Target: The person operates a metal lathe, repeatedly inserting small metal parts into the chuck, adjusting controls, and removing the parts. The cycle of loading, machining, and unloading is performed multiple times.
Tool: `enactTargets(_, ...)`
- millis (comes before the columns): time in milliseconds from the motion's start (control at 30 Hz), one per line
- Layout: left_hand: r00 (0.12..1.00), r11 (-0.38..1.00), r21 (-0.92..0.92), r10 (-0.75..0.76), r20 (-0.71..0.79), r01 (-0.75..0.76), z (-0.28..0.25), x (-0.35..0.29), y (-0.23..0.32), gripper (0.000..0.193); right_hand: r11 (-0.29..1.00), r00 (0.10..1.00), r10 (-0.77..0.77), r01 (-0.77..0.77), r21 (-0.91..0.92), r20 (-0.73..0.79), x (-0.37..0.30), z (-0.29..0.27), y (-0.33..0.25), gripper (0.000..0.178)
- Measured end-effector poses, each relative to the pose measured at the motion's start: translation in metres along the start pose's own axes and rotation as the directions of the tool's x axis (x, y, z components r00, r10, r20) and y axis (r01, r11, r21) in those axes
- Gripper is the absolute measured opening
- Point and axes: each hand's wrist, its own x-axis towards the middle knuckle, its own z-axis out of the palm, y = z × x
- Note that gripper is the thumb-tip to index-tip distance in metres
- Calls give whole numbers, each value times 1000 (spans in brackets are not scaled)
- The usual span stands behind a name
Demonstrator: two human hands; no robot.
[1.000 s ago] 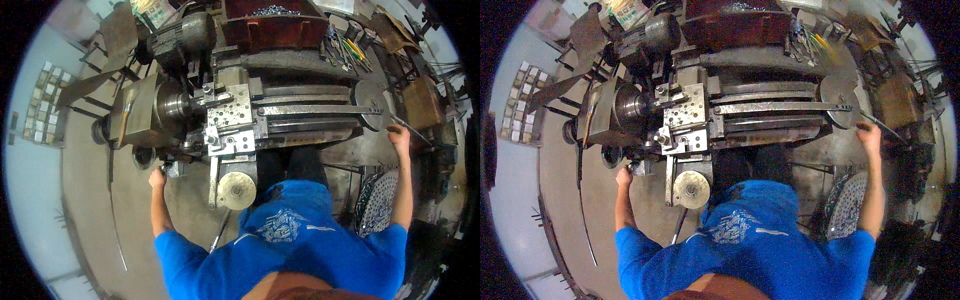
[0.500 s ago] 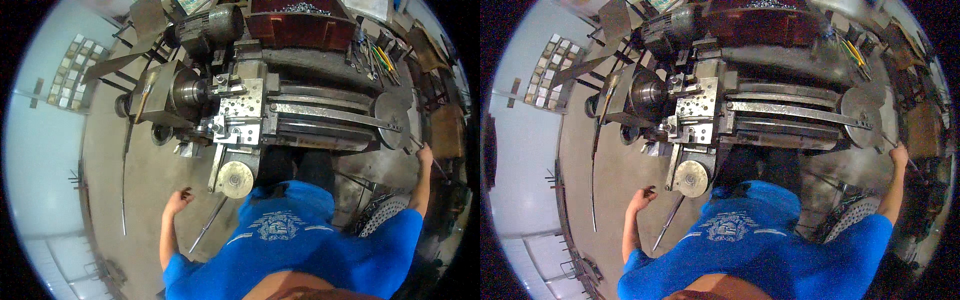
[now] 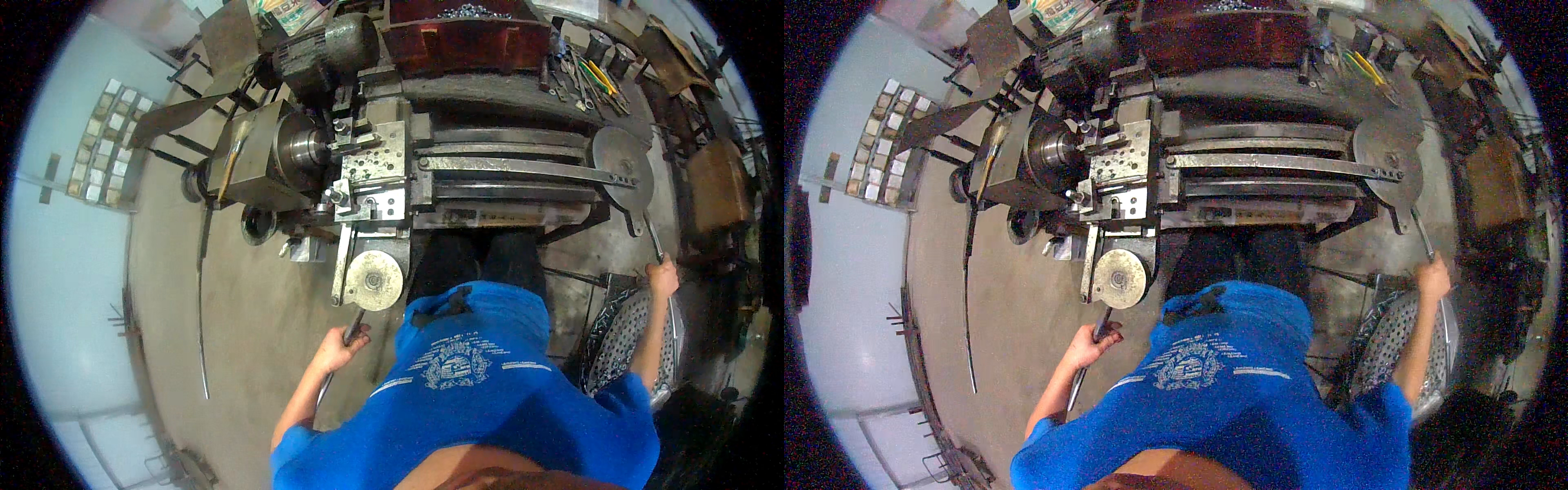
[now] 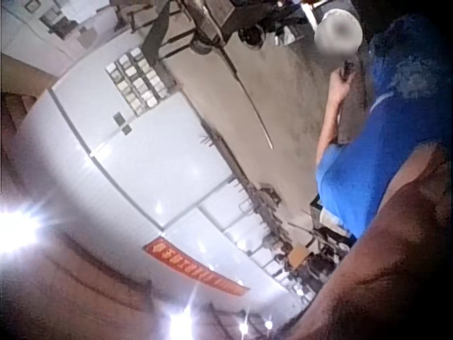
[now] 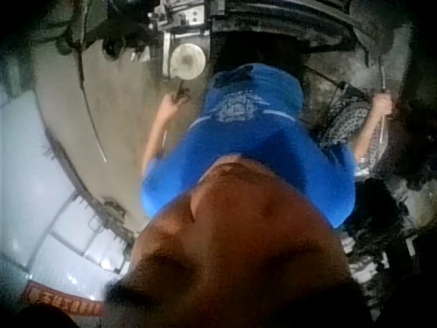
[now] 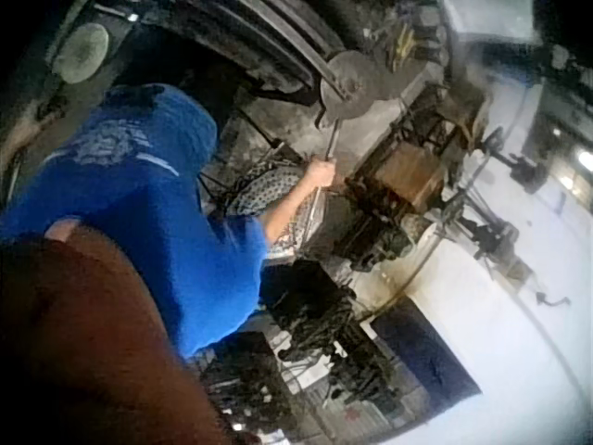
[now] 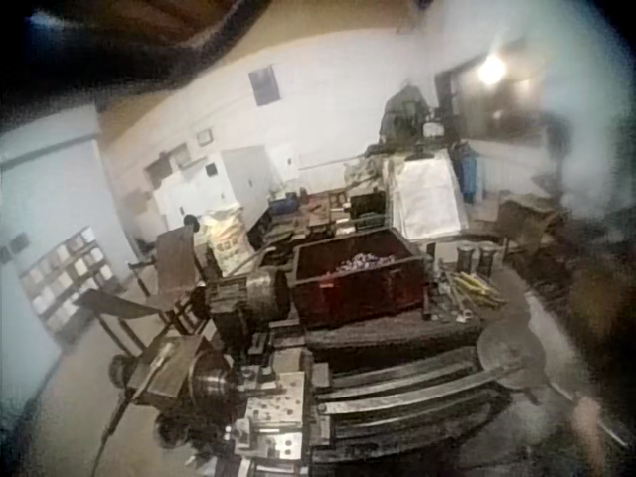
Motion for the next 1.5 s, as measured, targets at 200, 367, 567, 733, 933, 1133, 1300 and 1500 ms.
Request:
enactTargets(200, 999, 999, 23, -38, -13, 39, 3, -1, 6, 26, 999, 1000, 24, -23, 42, -16, -9, 19, 8, 58)
enactTargets(367, 998, 993, 103, -54, -42, 58, 1, 0, 13, 22, 997, 996, 75, -75, 0, 55, -15, -2, -8, 58)
enactTargets(567, 994, 988, 107, -107, -29, 110, 1, -1, 13, 20, 998, 996, 37, -34, 44, -77, 26, 17, 3, 58)
enactTargets(733, 998, 995, 80, -61, -5, 62, -4, 4, -4, 20, 950, 945, -229, 165, -265, -234, 154, 55, 42, 51)
enactTargets(933, 955, 975, -180, -72, 287, 127, -20, 7, 18, 23, 959, 958, -42, -42, -281, -285, 191, 30, -18, 56)
enactTargets(1133, 975, 907, -408, -175, -138, 105, -98, 51, -45, 52, 966, 855, -212, 257, 32, -473, 114, 49, -8, 65)
enactTargets(1300, 820, 773, 522, 4, -573, 361, -181, 148, -153, 53, 855, 982, -172, 188, 484, -78, 34, 58, -32, 61)
enactTargets(1500, 818, 651, 621, 0, -576, 437, -186, 205, -162, 45, 845, 963, -261, 258, 468, -59, -28, 23, -79, 43)
